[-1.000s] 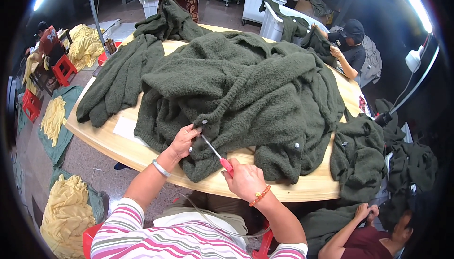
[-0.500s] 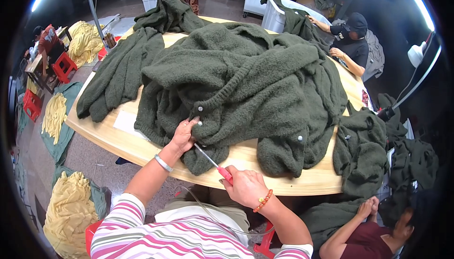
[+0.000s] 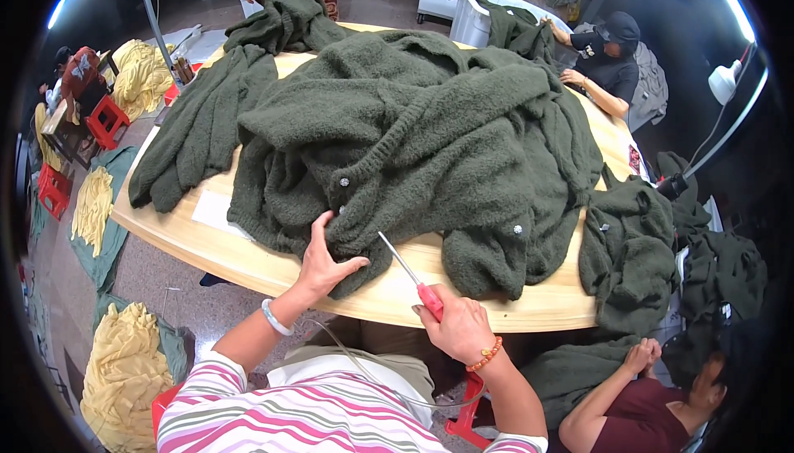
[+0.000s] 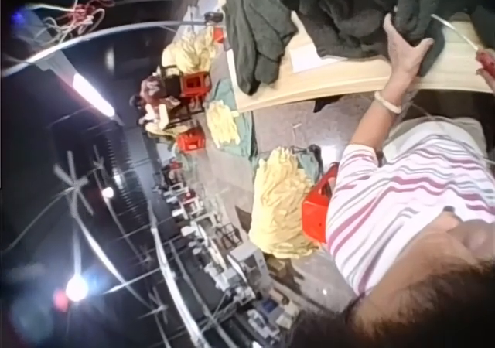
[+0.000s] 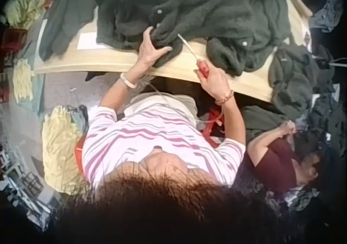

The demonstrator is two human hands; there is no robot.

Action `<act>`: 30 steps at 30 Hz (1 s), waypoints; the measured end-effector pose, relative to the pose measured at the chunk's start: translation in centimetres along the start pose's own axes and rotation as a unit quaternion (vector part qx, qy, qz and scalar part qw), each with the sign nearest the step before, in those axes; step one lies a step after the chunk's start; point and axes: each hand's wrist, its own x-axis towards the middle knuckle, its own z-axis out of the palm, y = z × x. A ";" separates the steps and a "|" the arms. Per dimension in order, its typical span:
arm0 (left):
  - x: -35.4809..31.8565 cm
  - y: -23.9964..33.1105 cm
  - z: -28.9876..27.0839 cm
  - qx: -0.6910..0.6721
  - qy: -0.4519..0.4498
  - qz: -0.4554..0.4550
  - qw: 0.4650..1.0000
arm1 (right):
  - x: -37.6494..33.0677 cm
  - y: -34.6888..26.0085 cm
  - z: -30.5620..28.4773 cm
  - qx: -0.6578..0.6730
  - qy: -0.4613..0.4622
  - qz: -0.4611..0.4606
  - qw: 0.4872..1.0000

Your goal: Trimming excess threads from green knit sweaters using scissors in a garment factory.

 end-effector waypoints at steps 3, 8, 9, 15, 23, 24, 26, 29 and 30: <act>1.7 -0.6 0.6 0.070 -0.025 -0.019 0.997 | -0.6 -0.3 0.0 -0.007 -0.012 0.020 1.000; 2.3 -2.0 1.6 -0.325 -0.079 -0.063 0.940 | -1.3 -1.1 -0.2 -0.051 -0.069 0.014 0.996; 2.2 -2.3 1.6 -0.343 -0.089 -0.058 0.933 | -1.5 -1.2 -0.3 -0.050 -0.068 0.015 0.996; 1.9 -2.3 -0.1 -0.416 -0.139 -0.179 0.881 | -1.6 -1.4 -1.2 -0.090 -0.060 0.042 0.993; 1.0 -1.9 -0.1 -0.486 -0.128 -0.164 0.849 | -1.8 -2.0 -0.8 -0.067 -0.112 0.014 0.991; 0.9 -1.6 -0.2 -0.499 -0.137 -0.178 0.837 | -1.8 -2.1 -0.9 -0.074 -0.131 0.016 0.989; 0.7 -1.2 -0.3 -0.500 -0.141 -0.167 0.838 | -2.2 -1.6 -0.8 -0.066 -0.106 0.015 0.992; 0.4 -2.4 0.0 -0.445 -0.136 -0.112 0.878 | -2.4 -1.7 -0.8 -0.067 -0.074 0.016 0.995; 0.1 -2.9 0.0 -0.385 -0.129 -0.068 0.911 | -2.5 -1.9 -0.7 -0.062 -0.085 0.014 0.994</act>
